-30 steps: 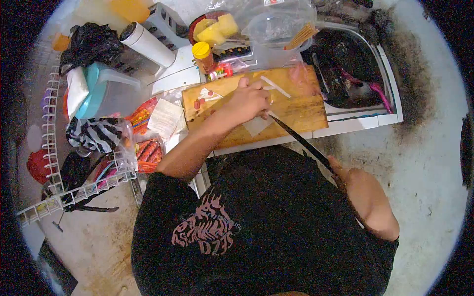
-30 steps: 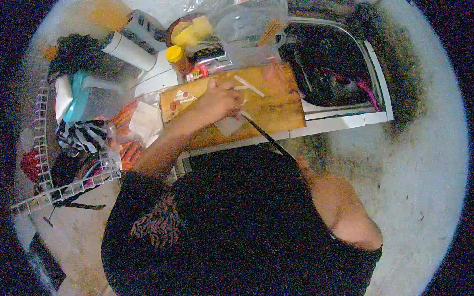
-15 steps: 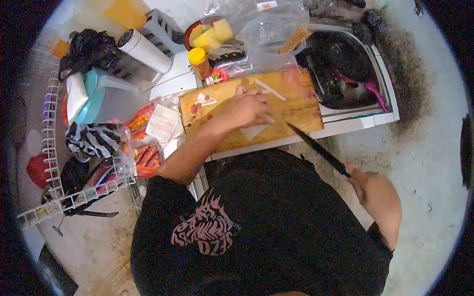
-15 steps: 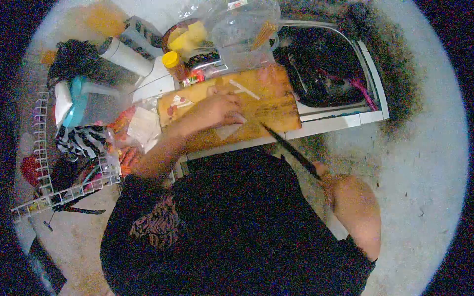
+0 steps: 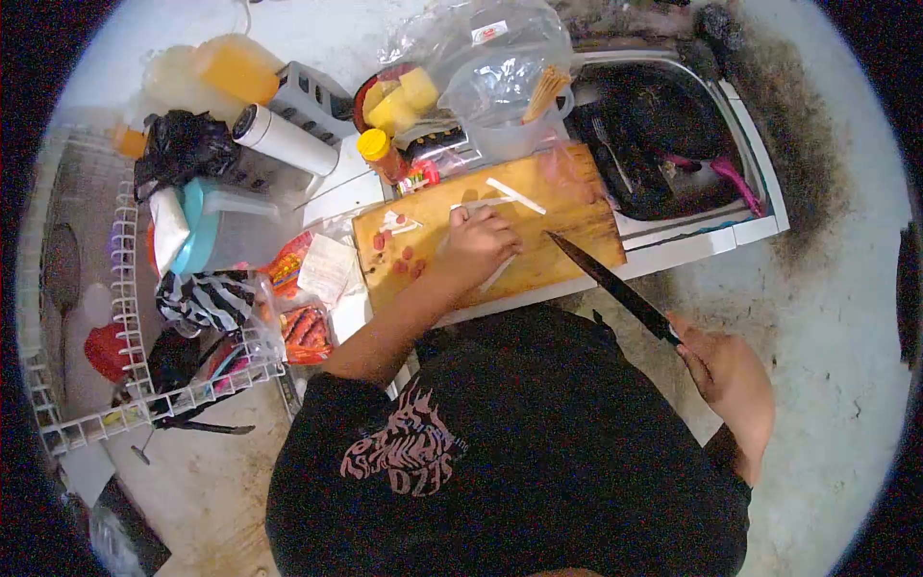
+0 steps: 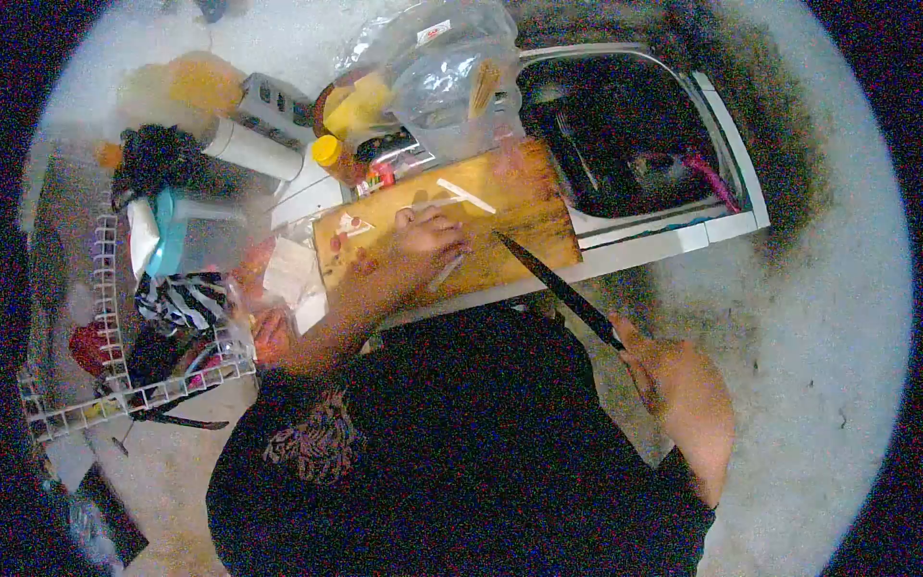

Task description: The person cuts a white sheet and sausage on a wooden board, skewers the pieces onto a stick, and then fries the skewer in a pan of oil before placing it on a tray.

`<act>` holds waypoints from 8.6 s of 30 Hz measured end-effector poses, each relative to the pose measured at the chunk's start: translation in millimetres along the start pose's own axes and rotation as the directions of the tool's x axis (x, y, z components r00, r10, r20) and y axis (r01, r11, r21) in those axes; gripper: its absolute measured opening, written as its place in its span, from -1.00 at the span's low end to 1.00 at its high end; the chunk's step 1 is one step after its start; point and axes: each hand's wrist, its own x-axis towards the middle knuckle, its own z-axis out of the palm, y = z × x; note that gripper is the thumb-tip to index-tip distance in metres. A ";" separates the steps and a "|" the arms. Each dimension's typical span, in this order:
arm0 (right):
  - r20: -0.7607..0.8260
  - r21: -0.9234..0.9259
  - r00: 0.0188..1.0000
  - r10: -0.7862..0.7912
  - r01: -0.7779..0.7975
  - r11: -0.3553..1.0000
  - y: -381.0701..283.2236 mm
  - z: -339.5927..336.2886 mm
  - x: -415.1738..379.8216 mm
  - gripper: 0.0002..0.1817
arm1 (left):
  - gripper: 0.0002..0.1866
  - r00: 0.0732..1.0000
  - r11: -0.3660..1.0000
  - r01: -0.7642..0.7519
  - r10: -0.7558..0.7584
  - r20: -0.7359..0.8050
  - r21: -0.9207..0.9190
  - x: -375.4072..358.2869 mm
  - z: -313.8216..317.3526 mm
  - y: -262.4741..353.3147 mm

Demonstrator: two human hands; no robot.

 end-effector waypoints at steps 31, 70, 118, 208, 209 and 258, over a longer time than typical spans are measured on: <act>0.229 0.013 0.973 -0.019 0.016 1.000 5.3 -20.5 51.6 -0.59 | -0.72 0.884 0.873 0.439 -0.462 -0.072 -0.215 -20.2 -42.3 -31.6; 0.257 -0.357 0.965 0.040 0.056 0.933 -117.3 12.3 76.4 -0.56 | -0.83 0.998 0.998 0.036 -0.039 0.056 0.055 -7.9 -43.7 -76.2; 0.252 -0.307 0.948 0.194 -0.112 0.945 -67.2 15.6 19.3 -0.54 | -0.75 0.972 0.988 0.123 -0.139 0.188 0.097 -1.3 -55.7 -60.8; -0.296 -0.702 0.370 -0.880 0.540 0.464 -90.2 -96.9 236.6 -0.78 | -0.86 0.799 0.862 0.193 -0.415 -0.435 -0.469 150.3 -42.0 -37.6; -0.306 -0.707 0.359 -0.882 0.535 0.463 -92.9 -101.2 232.5 -0.78 | -0.85 0.801 0.860 0.212 -0.425 -0.421 -0.464 150.7 -39.8 -39.8; -0.206 0.228 0.787 -0.582 0.617 0.753 -84.6 122.3 183.2 -0.83 | -0.84 0.580 0.660 0.463 -0.731 -0.361 -0.592 -132.4 -49.6 -43.9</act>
